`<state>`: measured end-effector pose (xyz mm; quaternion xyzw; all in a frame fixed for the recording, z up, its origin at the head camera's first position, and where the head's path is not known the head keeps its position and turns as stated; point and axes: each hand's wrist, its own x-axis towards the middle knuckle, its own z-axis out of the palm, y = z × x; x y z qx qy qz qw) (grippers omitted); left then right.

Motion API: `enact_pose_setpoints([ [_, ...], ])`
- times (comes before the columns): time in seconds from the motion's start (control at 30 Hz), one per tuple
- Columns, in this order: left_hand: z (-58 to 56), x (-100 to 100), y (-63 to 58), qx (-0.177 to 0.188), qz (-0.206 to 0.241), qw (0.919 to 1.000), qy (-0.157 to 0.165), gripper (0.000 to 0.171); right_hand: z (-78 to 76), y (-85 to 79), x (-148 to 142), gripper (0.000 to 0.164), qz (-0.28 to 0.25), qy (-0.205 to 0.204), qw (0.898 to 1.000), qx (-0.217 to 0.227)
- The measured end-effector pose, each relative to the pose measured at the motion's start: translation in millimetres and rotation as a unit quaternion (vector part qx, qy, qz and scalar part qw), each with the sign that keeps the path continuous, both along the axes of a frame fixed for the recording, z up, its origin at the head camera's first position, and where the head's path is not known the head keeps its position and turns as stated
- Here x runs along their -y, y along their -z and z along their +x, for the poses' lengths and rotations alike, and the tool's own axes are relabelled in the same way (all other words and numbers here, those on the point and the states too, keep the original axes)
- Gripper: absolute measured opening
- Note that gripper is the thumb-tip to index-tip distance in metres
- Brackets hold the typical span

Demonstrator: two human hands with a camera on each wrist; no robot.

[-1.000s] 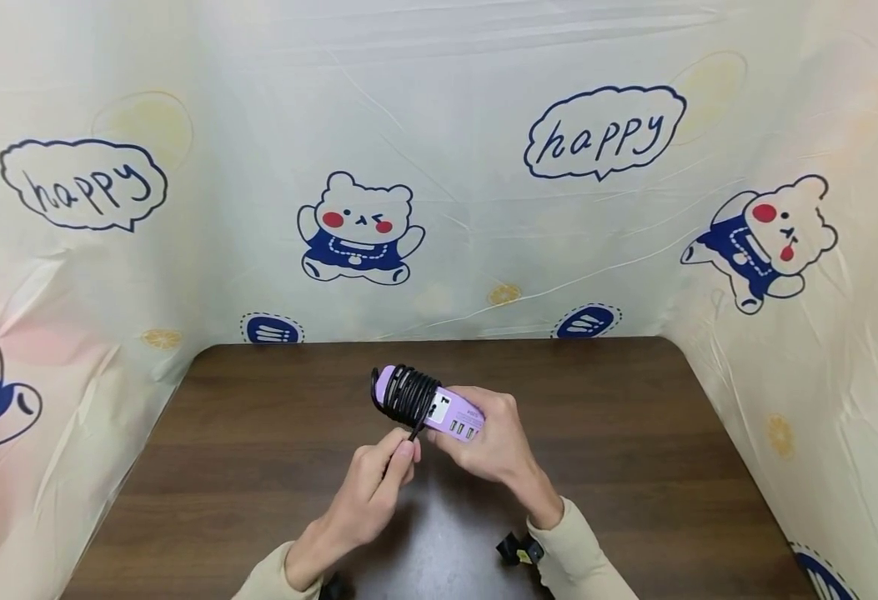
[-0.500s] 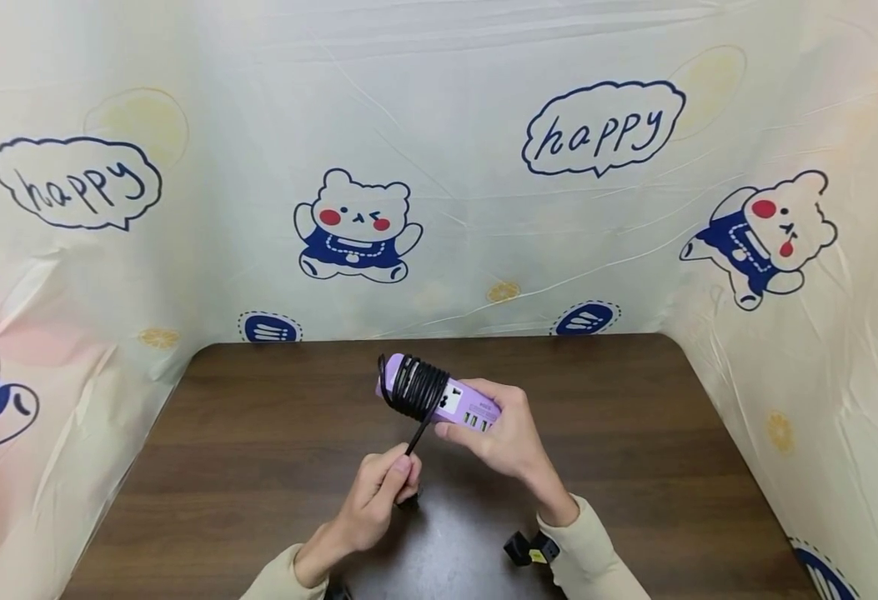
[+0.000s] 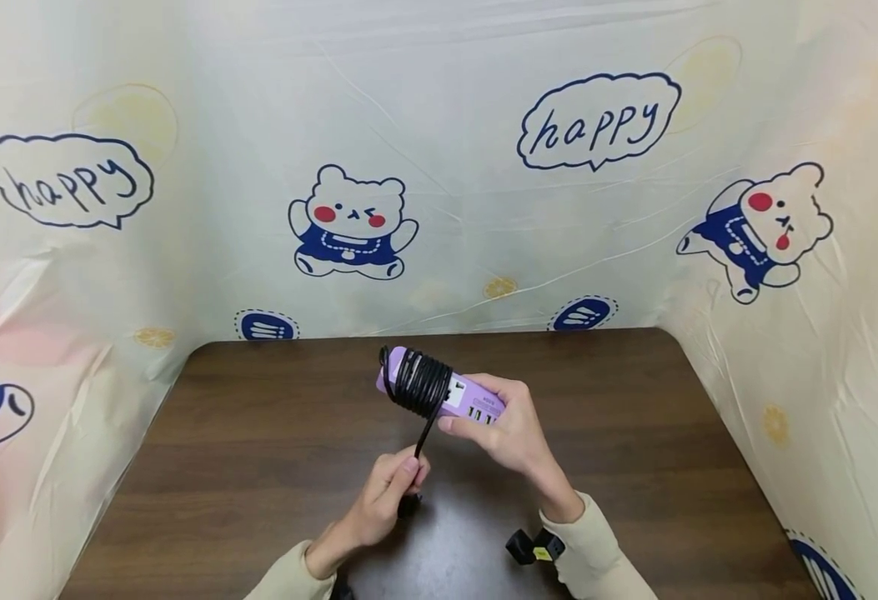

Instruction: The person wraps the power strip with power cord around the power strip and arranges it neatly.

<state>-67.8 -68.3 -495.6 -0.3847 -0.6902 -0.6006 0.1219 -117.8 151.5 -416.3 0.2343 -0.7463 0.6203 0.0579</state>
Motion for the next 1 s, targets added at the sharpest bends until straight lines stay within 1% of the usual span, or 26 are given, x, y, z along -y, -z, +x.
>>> enact_pose_setpoints([
  [0.1, -6.1, 4.3, 5.6, -0.017, -0.006, 0.9998, 0.004, 0.034, -0.5, 0.0, -0.8, 0.037, 0.0, -0.01, 1.0, 0.006],
  [0.17, -8.8, 8.4, 8.2, -0.018, -0.005, 0.9996, 0.021, 0.034, -0.7, -0.2, -1.5, 0.037, -0.001, -0.02, 1.0, 0.012],
  [0.27, -10.2, 15.3, 10.7, -0.003, -0.004, 0.9988, 0.049, 0.032, -1.2, -0.7, -3.7, 0.036, -0.009, -0.03, 0.999, 0.03],
  [0.33, -9.7, 19.7, 11.7, 0.012, -0.01, 0.9981, 0.059, 0.03, -1.2, -1.0, -5.8, 0.034, -0.013, -0.034, 0.998, 0.043],
  [0.43, -8.8, 24.5, 13.4, 0.025, -0.025, 0.9975, 0.061, 0.026, -0.6, -1.3, -9.0, 0.033, -0.015, -0.041, 0.998, 0.054],
  [0.5, -8.2, 26.1, 14.9, 0.026, -0.037, 0.9974, 0.056, 0.025, 0.9, -1.5, -10.3, 0.033, -0.014, -0.046, 0.997, 0.057],
  [0.6, -8.2, 27.9, 16.7, 0.024, -0.055, 0.9967, 0.053, 0.026, 3.9, -2.0, -10.6, 0.032, -0.019, -0.053, 0.997, 0.061],
  [0.67, -9.7, 28.9, 18.0, 0.033, -0.072, 0.9952, 0.058, 0.028, 6.0, -2.8, -10.0, 0.033, -0.024, -0.057, 0.996, 0.063],
  [0.77, -14.2, 30.7, 17.0, 0.052, -0.103, 0.9908, 0.072, 0.033, 8.3, -3.6, -9.1, 0.034, -0.03, -0.065, 0.995, 0.064],
  [0.83, -18.2, 32.3, 15.8, 0.061, -0.126, 0.9874, 0.074, 0.034, 9.1, -4.0, -8.4, 0.034, -0.033, -0.073, 0.995, 0.061],
  [0.93, -24.0, 35.3, 12.4, 0.07, -0.159, 0.9829, 0.061, 0.035, 10.2, -4.1, -7.6, 0.034, -0.037, -0.089, 0.994, 0.054],
  [1.0, -28.1, 37.7, 10.0, 0.09, -0.179, 0.9785, 0.048, 0.034, 10.6, -4.1, -7.5, 0.033, -0.044, -0.104, 0.992, 0.053],
])
